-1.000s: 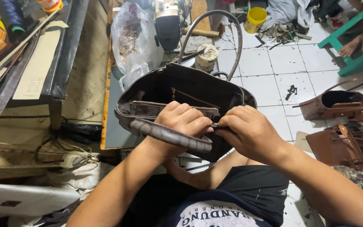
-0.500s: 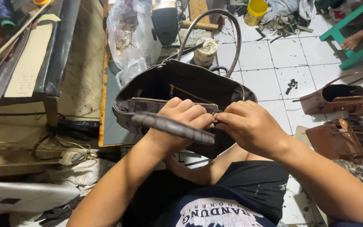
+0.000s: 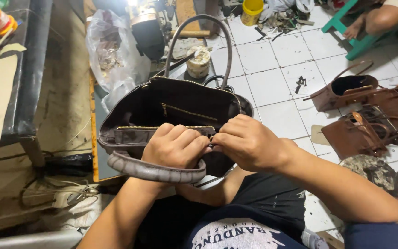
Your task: Inspecting a leather handbag by checking the zipper, interior compartments, and handles
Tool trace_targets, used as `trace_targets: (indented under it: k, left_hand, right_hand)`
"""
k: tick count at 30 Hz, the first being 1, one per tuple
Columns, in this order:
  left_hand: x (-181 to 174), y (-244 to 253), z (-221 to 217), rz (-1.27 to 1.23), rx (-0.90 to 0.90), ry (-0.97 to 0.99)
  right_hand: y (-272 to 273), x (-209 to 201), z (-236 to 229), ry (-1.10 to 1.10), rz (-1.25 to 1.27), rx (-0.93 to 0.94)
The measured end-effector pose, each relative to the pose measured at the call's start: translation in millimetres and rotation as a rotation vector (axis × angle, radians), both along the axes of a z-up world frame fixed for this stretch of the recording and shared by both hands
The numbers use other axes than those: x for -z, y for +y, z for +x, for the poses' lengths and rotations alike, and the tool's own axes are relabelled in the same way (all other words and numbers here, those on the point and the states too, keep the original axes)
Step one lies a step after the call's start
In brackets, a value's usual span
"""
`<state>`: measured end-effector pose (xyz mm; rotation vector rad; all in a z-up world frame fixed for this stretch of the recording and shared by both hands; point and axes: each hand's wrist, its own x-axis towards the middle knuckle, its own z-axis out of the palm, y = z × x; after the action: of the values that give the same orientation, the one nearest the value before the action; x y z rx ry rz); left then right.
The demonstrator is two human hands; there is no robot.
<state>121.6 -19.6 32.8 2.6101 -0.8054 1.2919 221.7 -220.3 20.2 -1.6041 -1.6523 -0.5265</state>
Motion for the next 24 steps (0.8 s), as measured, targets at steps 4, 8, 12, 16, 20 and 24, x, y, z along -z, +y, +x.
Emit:
trace_targets:
  k: [4, 8, 12, 16, 20, 24]
  left_hand:
    - [1.1, 0.4, 0.0, 0.016, 0.01, 0.012]
    - [-5.6, -0.5, -6.4, 0.016, 0.01, 0.065]
    - [3.8, -0.1, -1.9, 0.049, -0.009, 0.016]
    - [9.5, 0.3, 0.4, 0.047, -0.03, 0.005]
    - [14.7, 1.8, 0.5, 0.037, -0.035, 0.008]
    - [14.2, 10.4, -2.3, 0.06, -0.046, 0.013]
  right_hand:
    - [-0.6, -5.6, -0.7, -0.049, -0.017, 0.026]
    - [-2.8, -7.1, 1.3, -0.094, -0.032, 0.033]
    - [-6.3, -6.7, 4.4, -0.142, -0.091, 0.029]
    - [-5.7, -12.3, 7.0, -0.168, -0.119, 0.018]
    - [-7.4, -4.3, 8.3, -0.176, -0.139, 0.008]
    - [-8.9, 6.5, 15.7, -0.13, -0.155, -0.012]
